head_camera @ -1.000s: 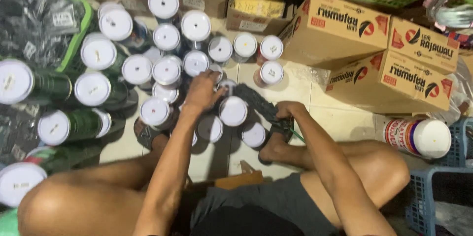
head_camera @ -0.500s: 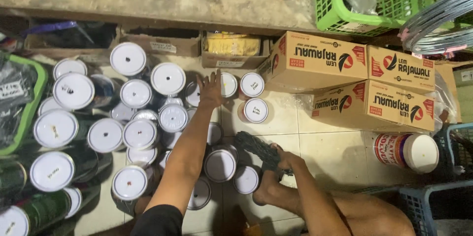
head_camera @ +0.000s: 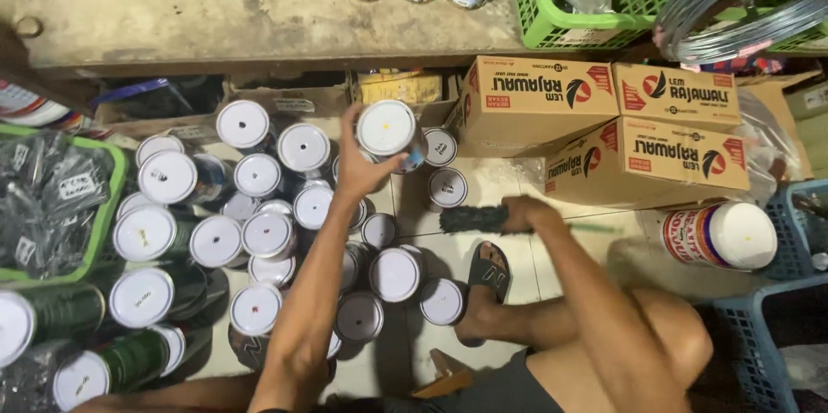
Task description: The person sits on the floor and wipes the exterior of several paint cans using a dark cloth. They pick up each can, clean it thoroughly, and then place it on a wooden shelf above. The process is repeated for multiple cans.
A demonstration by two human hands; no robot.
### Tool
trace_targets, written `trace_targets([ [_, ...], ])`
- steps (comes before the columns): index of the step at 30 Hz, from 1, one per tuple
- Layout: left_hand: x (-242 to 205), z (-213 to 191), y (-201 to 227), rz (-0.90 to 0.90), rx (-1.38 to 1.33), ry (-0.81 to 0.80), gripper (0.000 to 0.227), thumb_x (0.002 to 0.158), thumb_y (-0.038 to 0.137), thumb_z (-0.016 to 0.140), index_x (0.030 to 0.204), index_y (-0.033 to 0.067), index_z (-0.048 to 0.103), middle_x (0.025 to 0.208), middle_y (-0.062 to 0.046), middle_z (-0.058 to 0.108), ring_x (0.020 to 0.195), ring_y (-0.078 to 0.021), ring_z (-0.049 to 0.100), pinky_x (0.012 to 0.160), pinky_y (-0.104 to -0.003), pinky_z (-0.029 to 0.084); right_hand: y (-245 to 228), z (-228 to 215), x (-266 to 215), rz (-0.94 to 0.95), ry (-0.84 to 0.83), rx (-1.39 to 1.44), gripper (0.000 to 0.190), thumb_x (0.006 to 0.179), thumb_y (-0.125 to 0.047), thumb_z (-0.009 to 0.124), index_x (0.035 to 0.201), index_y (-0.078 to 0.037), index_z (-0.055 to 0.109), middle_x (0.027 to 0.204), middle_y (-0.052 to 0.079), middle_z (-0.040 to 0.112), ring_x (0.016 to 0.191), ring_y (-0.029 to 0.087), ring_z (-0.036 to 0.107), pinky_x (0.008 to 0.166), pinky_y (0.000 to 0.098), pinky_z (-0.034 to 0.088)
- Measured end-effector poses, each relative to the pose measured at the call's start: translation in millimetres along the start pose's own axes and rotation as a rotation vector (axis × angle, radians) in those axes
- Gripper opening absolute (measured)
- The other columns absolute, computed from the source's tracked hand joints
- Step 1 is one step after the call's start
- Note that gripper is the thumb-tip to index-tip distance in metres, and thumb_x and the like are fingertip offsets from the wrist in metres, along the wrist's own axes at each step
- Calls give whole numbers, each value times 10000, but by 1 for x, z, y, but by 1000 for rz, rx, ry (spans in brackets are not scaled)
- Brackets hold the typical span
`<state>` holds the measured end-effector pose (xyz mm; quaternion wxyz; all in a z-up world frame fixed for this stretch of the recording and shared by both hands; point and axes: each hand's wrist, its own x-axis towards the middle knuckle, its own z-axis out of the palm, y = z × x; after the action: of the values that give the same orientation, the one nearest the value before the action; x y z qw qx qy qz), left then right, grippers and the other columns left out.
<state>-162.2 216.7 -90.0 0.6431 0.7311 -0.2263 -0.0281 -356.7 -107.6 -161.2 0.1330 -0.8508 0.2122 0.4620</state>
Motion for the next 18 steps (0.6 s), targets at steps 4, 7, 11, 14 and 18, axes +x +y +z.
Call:
trace_targets([
  [4, -41, 13, 21, -103, -701, 482, 824, 841, 461, 809, 1481, 161, 384, 1481, -68, 420, 1402, -185, 352, 1254, -373, 247, -52, -82, -142, -73, 113, -75, 415, 906, -240, 676, 1299, -108, 695, 1156, 275, 738, 1093, 412, 726, 898, 492, 607],
  [7, -75, -10, 36, -512, -1397, 538, 956, 822, 729, 680, 1491, 82, 462, 1466, -218, 523, 1326, -378, 546, 1189, -573, 371, -61, -107, -203, -192, 238, -64, 539, 873, -264, 666, 1372, -88, 565, 1268, 326, 674, 1215, 494, 635, 1011, 586, 502],
  [11, -104, -47, 84, -582, -1535, 607, 929, 769, 724, 692, 1405, 58, 573, 1353, -241, 621, 1207, -400, 631, 1120, -581, 453, -104, -88, -271, -284, 359, 182, 602, 920, -207, 604, 1495, -123, 445, 1386, 321, 579, 1249, 507, 587, 1001, 617, 500],
  [14, -118, -64, 97, -440, -1492, 583, 869, 824, 712, 660, 1408, 72, 586, 1386, -236, 606, 1256, -408, 605, 1139, -577, 433, -146, -61, -310, -478, 517, 502, 644, 950, -309, 653, 1516, -97, 432, 1405, 351, 524, 1309, 529, 495, 1012, 640, 463],
  [18, -120, -84, 92, -412, -1392, 514, 555, 865, 428, 669, 1251, 28, 664, 1164, -200, 713, 1054, -367, 709, 974, -546, 556, -186, -35, -335, -558, 651, 687, 663, 985, -378, 575, 1507, -22, 373, 1432, 315, 464, 1370, 461, 439, 1130, 605, 350],
])
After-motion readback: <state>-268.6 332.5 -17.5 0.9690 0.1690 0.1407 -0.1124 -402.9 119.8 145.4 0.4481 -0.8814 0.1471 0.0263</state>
